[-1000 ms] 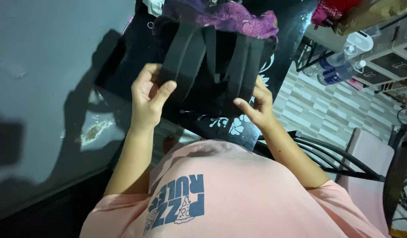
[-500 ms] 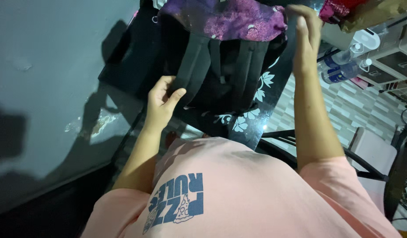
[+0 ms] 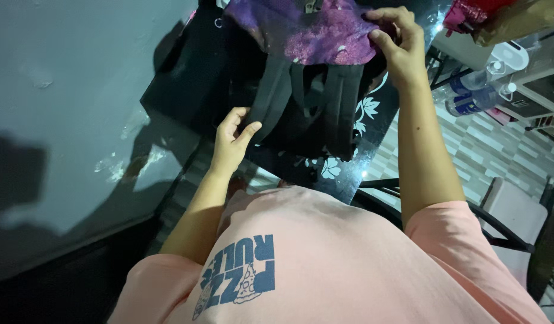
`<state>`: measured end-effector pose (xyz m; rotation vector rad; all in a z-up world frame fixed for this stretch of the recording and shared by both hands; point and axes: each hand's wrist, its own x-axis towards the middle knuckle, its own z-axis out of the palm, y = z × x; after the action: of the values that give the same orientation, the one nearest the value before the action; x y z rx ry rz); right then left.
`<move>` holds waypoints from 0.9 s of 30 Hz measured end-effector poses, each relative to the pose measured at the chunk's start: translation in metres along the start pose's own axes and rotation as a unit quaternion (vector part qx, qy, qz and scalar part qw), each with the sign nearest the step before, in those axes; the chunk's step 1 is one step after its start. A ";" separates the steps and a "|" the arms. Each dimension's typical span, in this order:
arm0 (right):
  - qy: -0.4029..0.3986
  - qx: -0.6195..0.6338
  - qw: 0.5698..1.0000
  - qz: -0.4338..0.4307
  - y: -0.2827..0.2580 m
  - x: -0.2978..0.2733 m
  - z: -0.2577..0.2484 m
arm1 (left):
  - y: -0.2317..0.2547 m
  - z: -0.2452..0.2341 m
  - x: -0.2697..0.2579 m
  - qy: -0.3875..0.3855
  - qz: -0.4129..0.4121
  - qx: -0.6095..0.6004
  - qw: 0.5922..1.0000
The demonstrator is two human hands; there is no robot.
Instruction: The person opens a purple backpack on a table and packs items into it, placing a water bottle, a wallet, and a purple pouch inside, then zips the compartments and adjusts the bag and its straps on the table.
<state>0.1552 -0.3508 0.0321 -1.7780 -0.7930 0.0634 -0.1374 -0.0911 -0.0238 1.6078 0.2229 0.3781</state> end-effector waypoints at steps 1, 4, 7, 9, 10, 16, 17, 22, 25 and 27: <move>-0.004 0.028 1.000 -0.007 0.001 0.000 0.001 | 0.003 0.001 0.001 0.000 -0.013 0.008 1.000; 0.002 0.077 0.997 -0.005 0.003 -0.004 0.003 | 0.018 0.000 0.001 0.026 0.047 0.105 0.993; 0.017 0.104 0.994 -0.001 0.002 -0.010 0.003 | 0.040 -0.015 -0.008 0.026 0.205 0.297 0.932; 0.022 0.117 0.993 -0.001 0.001 -0.013 0.002 | 0.058 -0.039 -0.030 -0.053 0.178 0.370 0.910; 0.022 0.123 0.992 -0.001 0.001 -0.014 0.002 | 0.066 -0.052 -0.042 -0.180 0.111 0.364 0.907; 0.031 0.144 0.989 -0.016 -0.005 -0.021 0.007 | 0.088 -0.064 -0.118 -0.296 -0.355 0.172 0.870; 0.034 0.141 0.989 -0.021 -0.006 -0.023 0.007 | 0.089 -0.064 -0.127 -0.287 -0.428 0.131 0.847; 0.032 0.129 0.991 -0.016 -0.015 -0.029 0.009 | 0.084 -0.073 -0.132 -0.438 -0.354 0.301 0.770; 0.030 0.133 0.991 -0.006 -0.020 -0.034 0.011 | 0.078 -0.069 -0.129 -0.359 -0.345 0.220 0.839; 0.033 0.135 0.990 -0.005 -0.021 -0.036 0.013 | 0.066 -0.057 -0.120 -0.269 -0.252 0.159 0.916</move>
<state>0.1119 -0.3562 0.0333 -1.5128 -0.7101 0.0989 -0.2749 -0.0877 0.0316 1.8330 0.2740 -0.5239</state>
